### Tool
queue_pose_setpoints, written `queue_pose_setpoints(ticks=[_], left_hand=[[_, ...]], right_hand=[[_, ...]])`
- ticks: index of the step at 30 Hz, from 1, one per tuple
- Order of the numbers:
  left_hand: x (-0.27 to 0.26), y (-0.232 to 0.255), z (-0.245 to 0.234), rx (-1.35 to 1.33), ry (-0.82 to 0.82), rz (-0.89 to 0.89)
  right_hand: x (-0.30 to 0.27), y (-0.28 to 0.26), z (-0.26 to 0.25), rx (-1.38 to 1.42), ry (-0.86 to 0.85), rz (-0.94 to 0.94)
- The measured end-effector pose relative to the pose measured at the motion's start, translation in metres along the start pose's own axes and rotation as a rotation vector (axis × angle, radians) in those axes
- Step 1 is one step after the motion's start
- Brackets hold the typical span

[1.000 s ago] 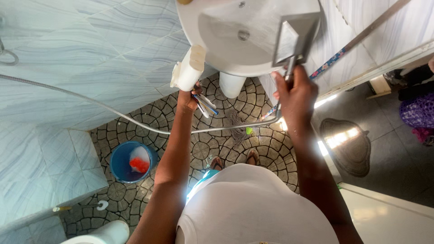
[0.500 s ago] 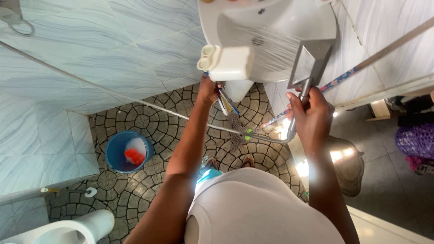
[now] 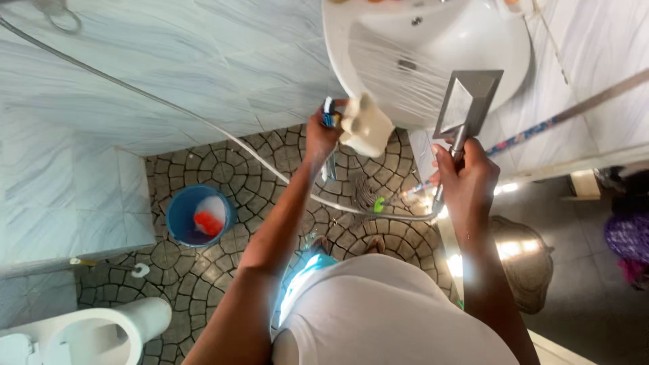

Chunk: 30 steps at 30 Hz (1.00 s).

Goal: The person washes a plastic toothbrush holder and toothbrushes under a running faucet, then uses a handheld shower head to rinse the holder. They place the toothbrushes back into the holder and set it on the bathroom sink ledge.

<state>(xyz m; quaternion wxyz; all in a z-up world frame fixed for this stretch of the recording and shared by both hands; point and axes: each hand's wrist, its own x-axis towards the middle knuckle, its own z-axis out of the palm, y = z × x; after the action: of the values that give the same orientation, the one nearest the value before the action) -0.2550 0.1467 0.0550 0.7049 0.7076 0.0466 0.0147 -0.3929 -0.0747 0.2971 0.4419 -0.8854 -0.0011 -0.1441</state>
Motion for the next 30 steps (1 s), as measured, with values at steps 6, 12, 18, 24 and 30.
queue_pose_setpoints(ticks=[6,12,18,24,30], left_hand=[[0.005,0.018,-0.020,0.016,0.000,-0.267],[0.016,-0.060,-0.035,-0.600,0.181,-0.469],[0.012,-0.042,-0.053,-0.682,0.139,-0.363],[0.010,-0.030,-0.092,-0.779,0.135,-0.390],[-0.007,-0.026,-0.160,-0.753,0.252,-0.338]], right_hand=[[0.007,0.008,0.010,-0.052,0.019,-0.013],[0.009,0.022,0.016,-0.047,0.164,-0.066],[0.027,0.012,0.038,-0.022,0.224,-0.184],[0.035,-0.022,0.091,-0.045,0.141,-0.332],[0.042,-0.036,0.146,0.234,-0.036,-0.214]])
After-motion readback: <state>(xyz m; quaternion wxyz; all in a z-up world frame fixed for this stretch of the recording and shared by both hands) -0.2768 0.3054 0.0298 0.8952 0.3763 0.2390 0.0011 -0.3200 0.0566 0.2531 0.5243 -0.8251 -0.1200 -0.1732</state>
